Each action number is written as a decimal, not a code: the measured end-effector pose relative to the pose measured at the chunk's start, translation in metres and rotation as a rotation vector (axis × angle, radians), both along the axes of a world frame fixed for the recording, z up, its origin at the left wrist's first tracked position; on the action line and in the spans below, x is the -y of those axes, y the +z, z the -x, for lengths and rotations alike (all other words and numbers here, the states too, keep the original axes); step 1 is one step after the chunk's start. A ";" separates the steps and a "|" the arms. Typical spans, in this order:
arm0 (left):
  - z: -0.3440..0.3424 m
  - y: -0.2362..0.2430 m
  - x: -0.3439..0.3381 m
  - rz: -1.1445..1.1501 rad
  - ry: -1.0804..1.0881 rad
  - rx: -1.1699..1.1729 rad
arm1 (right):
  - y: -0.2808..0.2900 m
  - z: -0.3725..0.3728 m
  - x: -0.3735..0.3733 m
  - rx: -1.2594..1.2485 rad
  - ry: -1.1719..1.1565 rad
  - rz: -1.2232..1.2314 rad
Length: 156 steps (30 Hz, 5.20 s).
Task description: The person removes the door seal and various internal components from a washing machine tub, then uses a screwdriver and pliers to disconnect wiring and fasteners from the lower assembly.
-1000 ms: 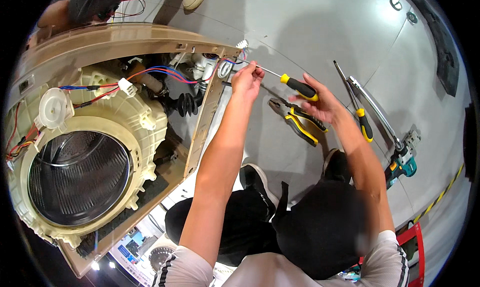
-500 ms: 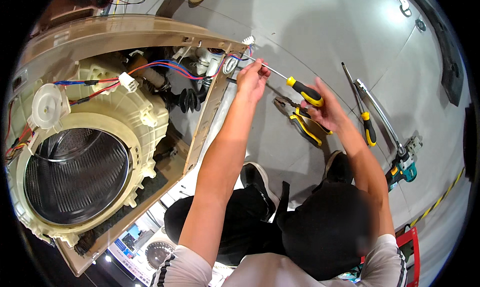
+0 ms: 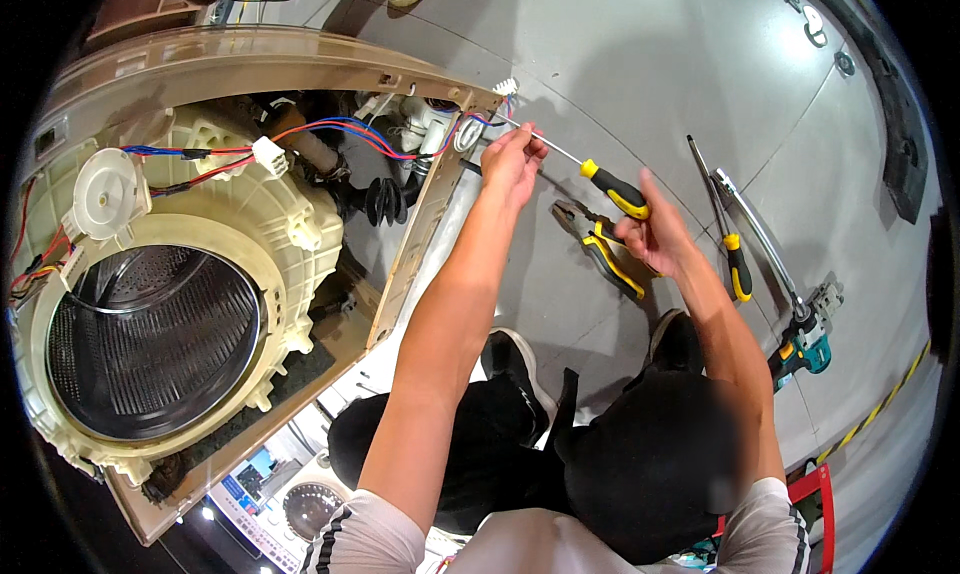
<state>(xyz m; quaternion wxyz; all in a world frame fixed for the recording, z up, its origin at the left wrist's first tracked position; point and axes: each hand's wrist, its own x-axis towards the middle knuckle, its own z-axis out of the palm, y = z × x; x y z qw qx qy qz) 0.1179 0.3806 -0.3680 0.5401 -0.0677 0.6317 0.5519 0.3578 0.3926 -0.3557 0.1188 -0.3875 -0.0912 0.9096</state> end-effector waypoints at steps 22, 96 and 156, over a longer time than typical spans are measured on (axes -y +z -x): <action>-0.001 0.009 -0.008 0.008 -0.055 -0.002 | 0.025 0.025 0.006 0.528 -0.170 -0.764; 0.008 -0.006 -0.004 -0.152 0.020 0.089 | -0.007 0.084 -0.051 0.611 0.643 -1.408; -0.127 0.335 0.117 0.374 -0.574 0.380 | 0.405 -0.110 0.123 0.922 0.635 -1.059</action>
